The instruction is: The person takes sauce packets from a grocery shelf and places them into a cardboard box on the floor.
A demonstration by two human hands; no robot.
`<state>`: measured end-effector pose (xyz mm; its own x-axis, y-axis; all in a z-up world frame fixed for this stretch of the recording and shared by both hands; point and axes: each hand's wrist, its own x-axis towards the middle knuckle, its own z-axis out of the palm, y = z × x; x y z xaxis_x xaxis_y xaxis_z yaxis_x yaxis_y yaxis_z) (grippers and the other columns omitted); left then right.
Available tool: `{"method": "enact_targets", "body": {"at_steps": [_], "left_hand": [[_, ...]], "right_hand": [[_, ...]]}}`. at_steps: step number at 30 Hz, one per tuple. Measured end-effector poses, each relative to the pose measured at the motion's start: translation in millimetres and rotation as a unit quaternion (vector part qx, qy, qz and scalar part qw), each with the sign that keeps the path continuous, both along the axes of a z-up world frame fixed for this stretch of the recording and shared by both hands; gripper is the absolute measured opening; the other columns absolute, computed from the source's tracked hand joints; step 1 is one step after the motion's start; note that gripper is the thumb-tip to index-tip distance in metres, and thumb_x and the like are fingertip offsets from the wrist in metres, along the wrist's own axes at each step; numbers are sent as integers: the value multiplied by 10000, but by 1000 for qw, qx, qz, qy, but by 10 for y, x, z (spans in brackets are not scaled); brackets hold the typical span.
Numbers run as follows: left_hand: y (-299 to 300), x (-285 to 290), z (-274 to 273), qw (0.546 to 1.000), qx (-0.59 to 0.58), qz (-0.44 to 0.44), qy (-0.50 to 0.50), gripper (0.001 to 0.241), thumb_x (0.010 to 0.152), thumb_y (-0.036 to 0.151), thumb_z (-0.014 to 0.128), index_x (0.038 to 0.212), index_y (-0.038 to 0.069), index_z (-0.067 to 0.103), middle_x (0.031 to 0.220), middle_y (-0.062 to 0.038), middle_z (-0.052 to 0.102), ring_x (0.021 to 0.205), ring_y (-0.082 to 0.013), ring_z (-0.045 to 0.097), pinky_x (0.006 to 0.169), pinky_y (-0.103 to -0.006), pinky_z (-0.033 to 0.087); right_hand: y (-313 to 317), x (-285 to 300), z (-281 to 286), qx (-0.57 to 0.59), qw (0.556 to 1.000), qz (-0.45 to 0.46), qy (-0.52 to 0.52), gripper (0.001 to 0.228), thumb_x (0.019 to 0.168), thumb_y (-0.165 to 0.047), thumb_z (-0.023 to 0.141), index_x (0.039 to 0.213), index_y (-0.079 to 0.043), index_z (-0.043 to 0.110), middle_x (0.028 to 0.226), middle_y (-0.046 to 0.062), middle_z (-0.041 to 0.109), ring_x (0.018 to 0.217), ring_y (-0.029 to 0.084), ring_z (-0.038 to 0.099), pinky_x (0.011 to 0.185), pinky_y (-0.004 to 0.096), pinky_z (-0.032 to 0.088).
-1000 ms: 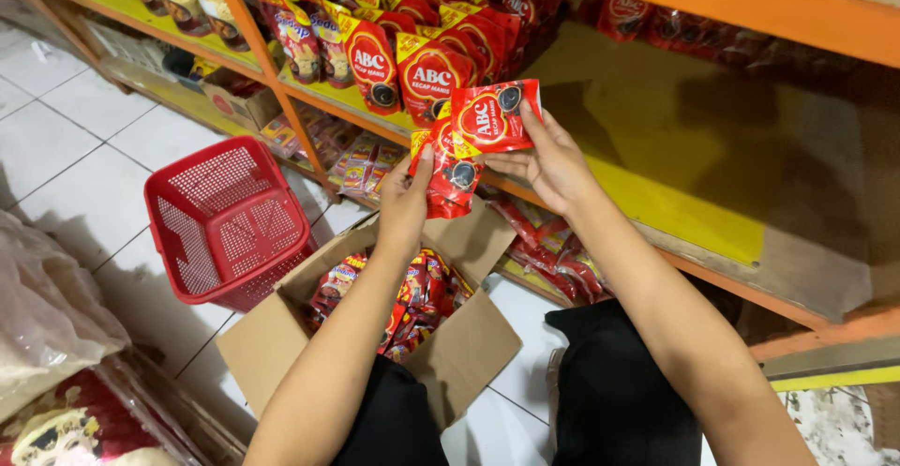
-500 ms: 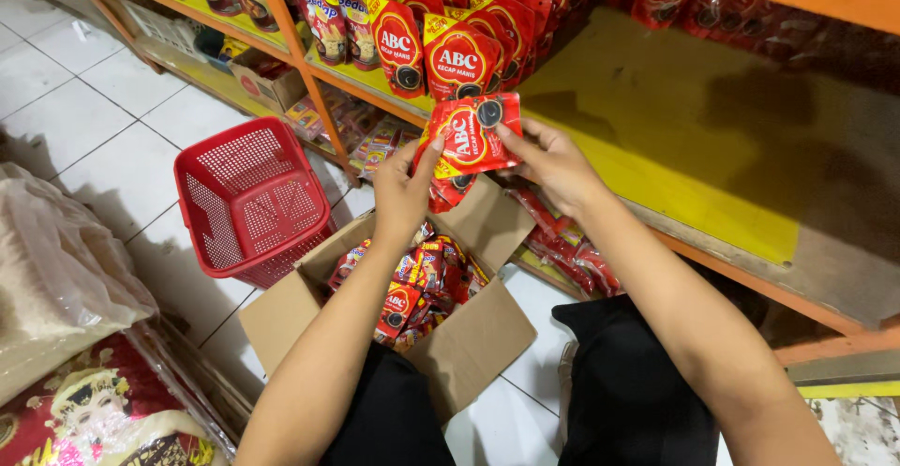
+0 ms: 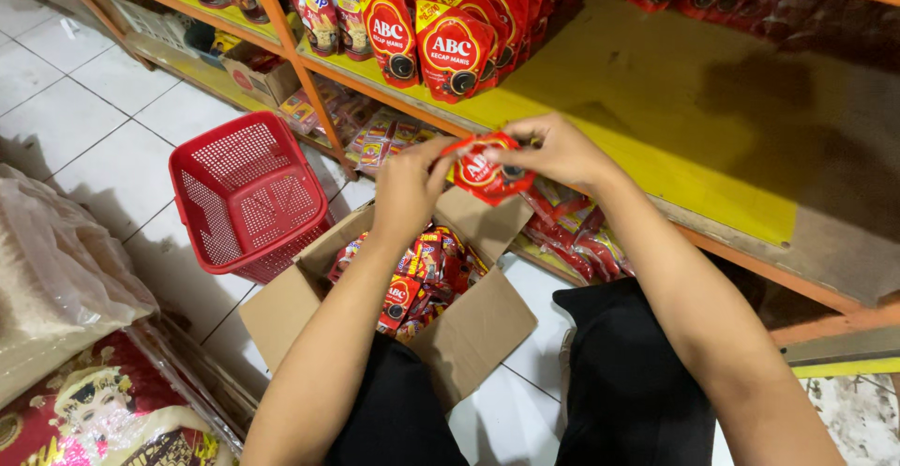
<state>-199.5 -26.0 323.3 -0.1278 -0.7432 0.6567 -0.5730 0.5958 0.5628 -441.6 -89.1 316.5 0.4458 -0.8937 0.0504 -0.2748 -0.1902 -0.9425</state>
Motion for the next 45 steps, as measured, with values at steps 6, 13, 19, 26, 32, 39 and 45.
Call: {"method": "enact_targets", "body": {"at_steps": [6,13,19,26,32,39,45], "left_hand": [[-25,-150,30,973,189,31,132,256,1002,265,685,1117,59,783,777,-194,697,641,-228,632,618,-365,492],[-199,-112,-133,967,86,-14,238,298,1025,257,662,1101,-18,743,855,-29,769,797,-31,609,747,-253,516],[-348,-30,-314,970,97,43,218,302,1033,259,671,1074,-32,745,729,-10,642,741,-44,498,687,-263,466],[-420,-96,-447,955,122,-4,270,303,1028,276,664,1027,-14,752,741,22,661,727,-25,505,664,-256,463],[-398,-178,-435,962,117,-4,248,315,1023,290,668,1045,-13,752,736,9,667,722,-26,520,669,-255,477],[-414,-232,-443,959,137,-9,248,330,1024,302,669,1064,-14,756,730,-10,665,717,-37,522,670,-267,483],[-423,-198,-463,943,148,-24,297,342,1028,313,649,1088,-5,759,759,38,662,717,-17,519,649,-235,465]], "right_hand": [[4,28,-19,-63,997,11,-32,253,914,-205,791,1093,-27,773,943,15,778,830,40,679,763,241,569],[25,-20,52,27,994,-61,-85,277,991,-307,666,1138,-79,721,817,17,745,567,80,661,475,218,455],[-310,-320,27,-133,958,-225,-113,336,1075,-355,584,1129,-55,725,862,17,751,629,84,717,519,208,513],[-588,-430,-339,-135,951,-276,-27,320,1044,-293,602,1173,-10,676,842,53,734,564,130,721,451,271,530],[-742,-385,-545,-95,957,-271,-39,282,878,-152,790,1079,36,728,859,100,766,583,121,726,501,269,600],[-1062,-396,-839,-192,915,-355,-17,174,927,-110,790,959,46,720,774,102,762,642,128,755,573,256,572],[-1407,-500,-1040,-202,905,-365,-90,200,920,-89,770,997,52,651,900,147,757,701,153,778,588,256,619]]}}
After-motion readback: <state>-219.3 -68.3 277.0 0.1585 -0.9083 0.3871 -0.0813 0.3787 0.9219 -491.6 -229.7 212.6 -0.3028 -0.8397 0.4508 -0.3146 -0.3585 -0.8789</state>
